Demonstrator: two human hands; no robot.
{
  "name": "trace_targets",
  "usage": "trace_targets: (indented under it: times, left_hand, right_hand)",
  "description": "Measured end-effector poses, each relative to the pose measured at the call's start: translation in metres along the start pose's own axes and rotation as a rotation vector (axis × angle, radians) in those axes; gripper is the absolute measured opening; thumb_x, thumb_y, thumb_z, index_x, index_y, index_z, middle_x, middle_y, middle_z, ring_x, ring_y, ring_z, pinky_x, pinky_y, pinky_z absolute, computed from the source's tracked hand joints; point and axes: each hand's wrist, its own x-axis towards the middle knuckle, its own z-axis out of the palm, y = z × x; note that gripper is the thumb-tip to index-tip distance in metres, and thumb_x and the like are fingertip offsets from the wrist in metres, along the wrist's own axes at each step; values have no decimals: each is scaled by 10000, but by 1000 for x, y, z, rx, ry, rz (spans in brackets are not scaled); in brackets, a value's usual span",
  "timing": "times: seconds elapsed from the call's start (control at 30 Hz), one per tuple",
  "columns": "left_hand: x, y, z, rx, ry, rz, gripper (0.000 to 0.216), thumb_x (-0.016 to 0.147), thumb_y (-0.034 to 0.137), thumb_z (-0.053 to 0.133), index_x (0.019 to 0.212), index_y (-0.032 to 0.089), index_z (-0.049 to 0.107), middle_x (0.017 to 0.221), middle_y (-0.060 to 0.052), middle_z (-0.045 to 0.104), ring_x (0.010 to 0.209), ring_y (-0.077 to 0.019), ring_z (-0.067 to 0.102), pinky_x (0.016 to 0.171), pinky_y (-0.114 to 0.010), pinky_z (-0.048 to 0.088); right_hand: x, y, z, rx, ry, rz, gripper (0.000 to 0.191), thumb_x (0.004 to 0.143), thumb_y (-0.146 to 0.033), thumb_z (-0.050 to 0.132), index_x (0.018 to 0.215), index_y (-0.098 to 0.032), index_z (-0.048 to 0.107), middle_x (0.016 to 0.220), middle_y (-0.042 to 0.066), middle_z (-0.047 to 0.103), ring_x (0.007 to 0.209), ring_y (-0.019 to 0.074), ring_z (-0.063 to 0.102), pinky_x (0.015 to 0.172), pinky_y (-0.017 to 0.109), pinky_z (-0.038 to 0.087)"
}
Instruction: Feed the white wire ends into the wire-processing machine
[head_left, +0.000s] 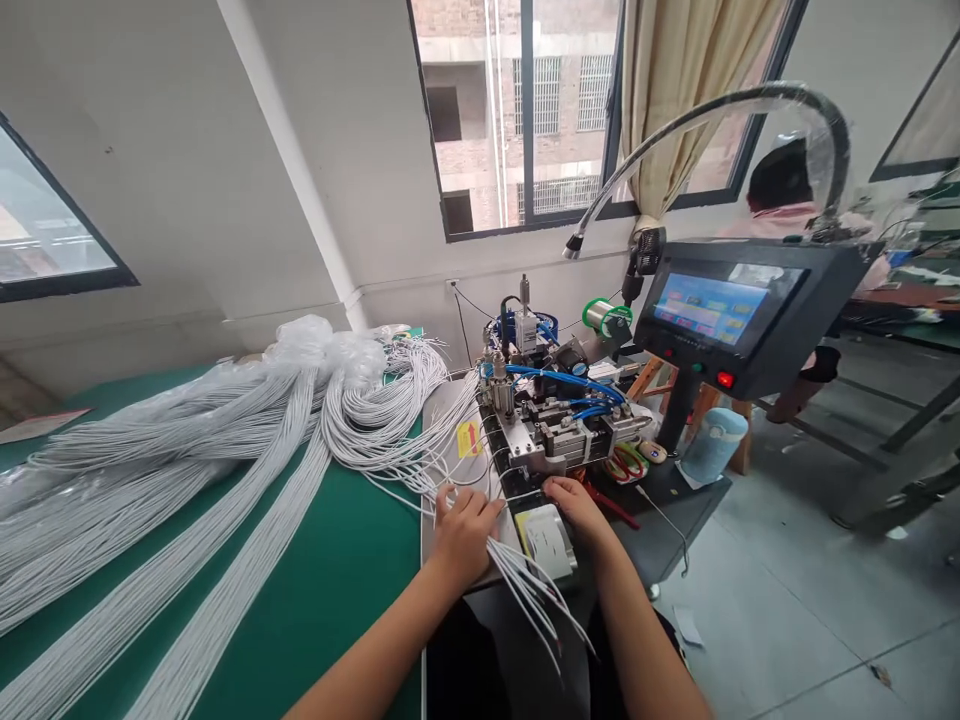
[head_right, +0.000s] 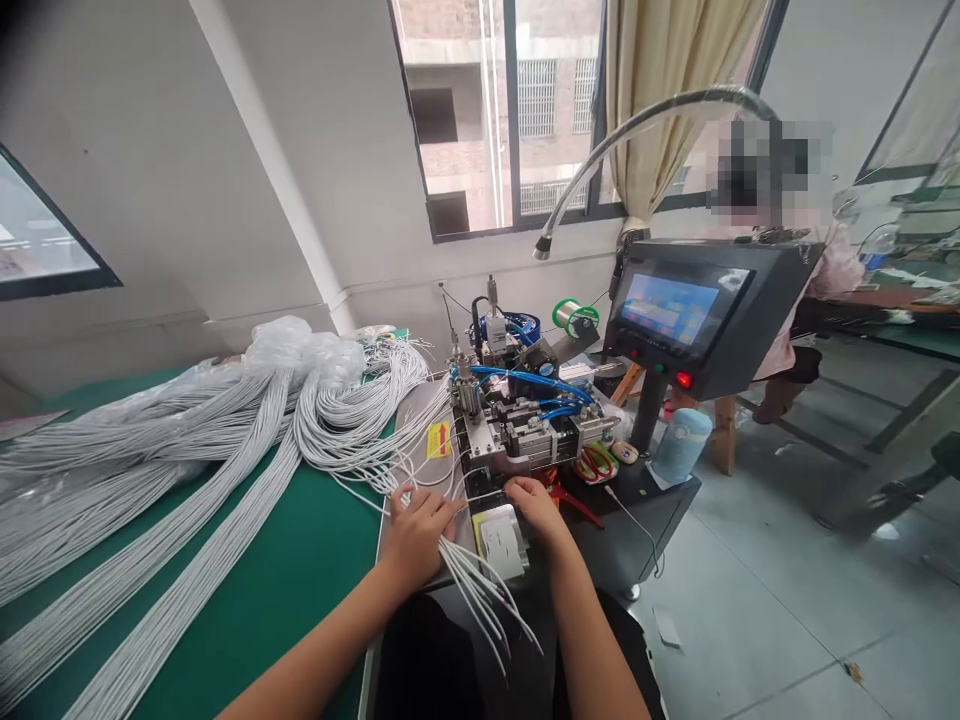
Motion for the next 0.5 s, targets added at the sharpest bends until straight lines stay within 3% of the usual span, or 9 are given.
trace_targets:
  times: [0.23, 0.43, 0.5]
  left_hand:
    - [-1, -1, 1, -15, 26, -6, 291, 764, 94, 570, 963, 271, 687, 844, -4, 661, 870, -192, 582, 1003, -466, 235]
    - [2, 1, -4, 32, 34, -56, 307, 810, 183, 587, 1105, 241, 651, 1133, -64, 651, 1074, -256, 558, 1031, -514, 239]
    - [3, 1, -6, 29, 46, -26, 313, 830, 180, 569, 1125, 252, 643, 1168, -65, 641, 1084, -251, 557, 1036, -510, 243]
  right_hand:
    - [-15, 4, -7, -12, 92, -37, 434, 690, -587, 615, 585, -199, 451, 552, -58, 343, 518, 103, 299, 495, 238, 247]
    - [-56, -12, -14, -128, 256, -100, 411, 799, -574, 578, 682, -182, 544, 602, -35, 412, 579, 131, 373, 550, 253, 316]
    - [-72, -25, -13, -197, 253, -125, 399, 841, -544, 552, 673, -182, 549, 609, -25, 456, 585, 134, 417, 559, 249, 351]
